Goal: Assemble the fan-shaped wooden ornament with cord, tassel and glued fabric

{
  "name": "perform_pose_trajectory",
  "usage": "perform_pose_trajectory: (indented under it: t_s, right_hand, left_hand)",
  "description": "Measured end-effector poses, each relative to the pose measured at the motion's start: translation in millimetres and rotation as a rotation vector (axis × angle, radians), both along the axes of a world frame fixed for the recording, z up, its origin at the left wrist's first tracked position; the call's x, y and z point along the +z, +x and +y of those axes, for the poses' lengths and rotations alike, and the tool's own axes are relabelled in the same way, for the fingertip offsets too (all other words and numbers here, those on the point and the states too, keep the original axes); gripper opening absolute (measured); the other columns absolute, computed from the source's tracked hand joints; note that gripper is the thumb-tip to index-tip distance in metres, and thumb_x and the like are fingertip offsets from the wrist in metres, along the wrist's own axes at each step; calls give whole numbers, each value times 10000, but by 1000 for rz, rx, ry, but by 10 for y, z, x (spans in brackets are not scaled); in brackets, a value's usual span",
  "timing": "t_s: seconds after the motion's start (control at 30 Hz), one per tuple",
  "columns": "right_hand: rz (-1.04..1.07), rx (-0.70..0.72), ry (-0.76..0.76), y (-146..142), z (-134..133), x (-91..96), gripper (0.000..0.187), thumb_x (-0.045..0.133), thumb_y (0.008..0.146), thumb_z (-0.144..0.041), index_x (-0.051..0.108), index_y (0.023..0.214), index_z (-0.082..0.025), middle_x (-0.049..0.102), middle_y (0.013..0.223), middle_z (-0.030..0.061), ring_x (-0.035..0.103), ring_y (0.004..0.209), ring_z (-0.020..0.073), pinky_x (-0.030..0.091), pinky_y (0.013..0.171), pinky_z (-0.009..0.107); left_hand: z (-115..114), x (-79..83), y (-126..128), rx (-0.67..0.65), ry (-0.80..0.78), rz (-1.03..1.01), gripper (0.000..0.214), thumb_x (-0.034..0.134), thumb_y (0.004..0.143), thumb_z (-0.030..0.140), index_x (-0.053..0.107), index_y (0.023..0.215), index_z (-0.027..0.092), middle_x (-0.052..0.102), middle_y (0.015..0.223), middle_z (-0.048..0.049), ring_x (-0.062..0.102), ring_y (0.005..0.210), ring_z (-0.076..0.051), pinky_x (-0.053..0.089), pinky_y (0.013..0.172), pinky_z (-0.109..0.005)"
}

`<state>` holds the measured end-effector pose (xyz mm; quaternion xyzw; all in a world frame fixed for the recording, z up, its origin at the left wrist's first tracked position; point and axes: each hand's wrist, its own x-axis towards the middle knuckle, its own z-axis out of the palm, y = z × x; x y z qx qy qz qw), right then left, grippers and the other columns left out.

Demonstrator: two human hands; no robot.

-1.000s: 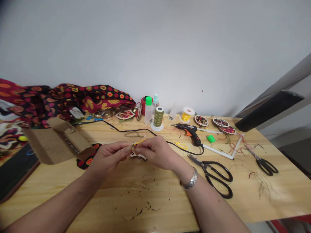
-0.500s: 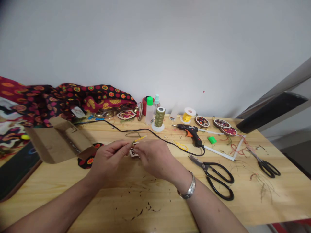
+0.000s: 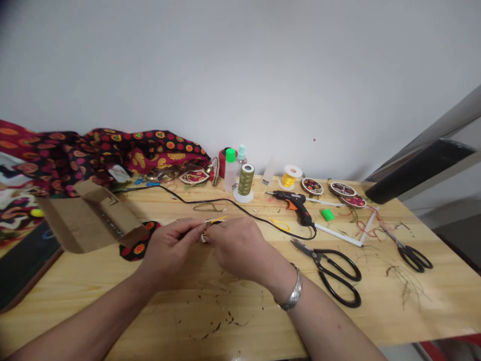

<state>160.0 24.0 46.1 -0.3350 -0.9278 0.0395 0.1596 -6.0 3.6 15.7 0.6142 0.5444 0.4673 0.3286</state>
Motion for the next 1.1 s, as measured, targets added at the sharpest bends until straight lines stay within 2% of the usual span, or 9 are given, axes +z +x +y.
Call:
perform_pose_trajectory:
  t_s: [0.17, 0.27, 0.37, 0.5, 0.6, 0.7, 0.83, 1.0, 1.1]
  right_hand:
    - [-100, 36, 192, 32, -17, -37, 161, 450, 796, -78, 590, 776, -153, 599, 680, 38, 481, 605, 147, 255, 529, 287]
    - [-50, 73, 166, 78, 23, -17, 179, 444, 810, -60, 600, 797, -147, 596, 697, 38, 481, 636, 148, 296, 548, 278]
    - [156, 76, -17, 117, 103, -5, 170, 469, 834, -89, 625, 804, -149, 609, 704, 31, 510, 653, 126, 361, 582, 243]
    - [579, 49, -417, 94, 201, -55, 115, 562, 811, -136, 671, 779, -148, 651, 709, 24, 572, 650, 96, 437, 609, 205]
    - [801, -50, -703, 17, 225, -115, 49, 636, 731, -150, 684, 738, -141, 669, 685, 21, 588, 600, 98, 466, 571, 211]
    - [931, -147, -883, -58, 213, -149, 74, 690, 662, -190, 684, 721, -146, 667, 654, 9, 591, 569, 100, 481, 551, 221]
    - [1070, -146, -1012, -100, 173, -135, 140, 729, 633, -247, 686, 729, -155, 672, 661, 6, 608, 589, 102, 505, 594, 239]
    - [1082, -160, -1031, -108, 121, -106, 136, 683, 690, -239, 705, 801, -164, 671, 657, 10, 600, 575, 96, 492, 566, 228]
    - [1098, -176, -1021, -124, 120, -125, 166, 706, 670, -271, 706, 791, -158, 655, 617, 9, 564, 516, 87, 460, 504, 215]
  left_hand:
    - [27, -11, -17, -176, -24, 100, 198, 538, 810, 257, 729, 782, 213, 719, 757, -9, 627, 721, -170, 462, 679, -251]
    - [21, 33, -8, -321, -66, 78, 219, 519, 819, 244, 735, 808, 215, 703, 740, -12, 606, 707, -162, 447, 675, -254]
    - [17, 62, -14, -371, -163, -56, 187, 559, 799, 264, 736, 817, 205, 672, 701, -7, 577, 691, -154, 428, 659, -250]
    - [16, 54, -40, -380, -293, -263, 180, 615, 763, 303, 716, 681, 178, 570, 577, 13, 482, 580, -114, 376, 569, -228]
    - [14, 46, -42, -350, -399, -463, 181, 652, 728, 333, 717, 689, 168, 552, 558, 11, 409, 513, -87, 319, 496, -214]
    - [22, 49, -33, -300, -466, -630, 196, 689, 686, 341, 712, 659, 149, 530, 527, 10, 360, 473, -66, 258, 448, -198]
    - [50, 45, -26, -260, -487, -791, 175, 721, 661, 311, 710, 677, 137, 514, 531, 17, 356, 465, -45, 226, 427, -175]
    - [73, 41, -29, -222, -472, -883, 159, 713, 684, 271, 677, 639, 123, 481, 537, 36, 313, 450, -26, 227, 420, -157]
    - [72, 41, -17, -195, -478, -881, 154, 716, 682, 269, 698, 693, 117, 506, 564, 26, 334, 463, -25, 233, 422, -149]
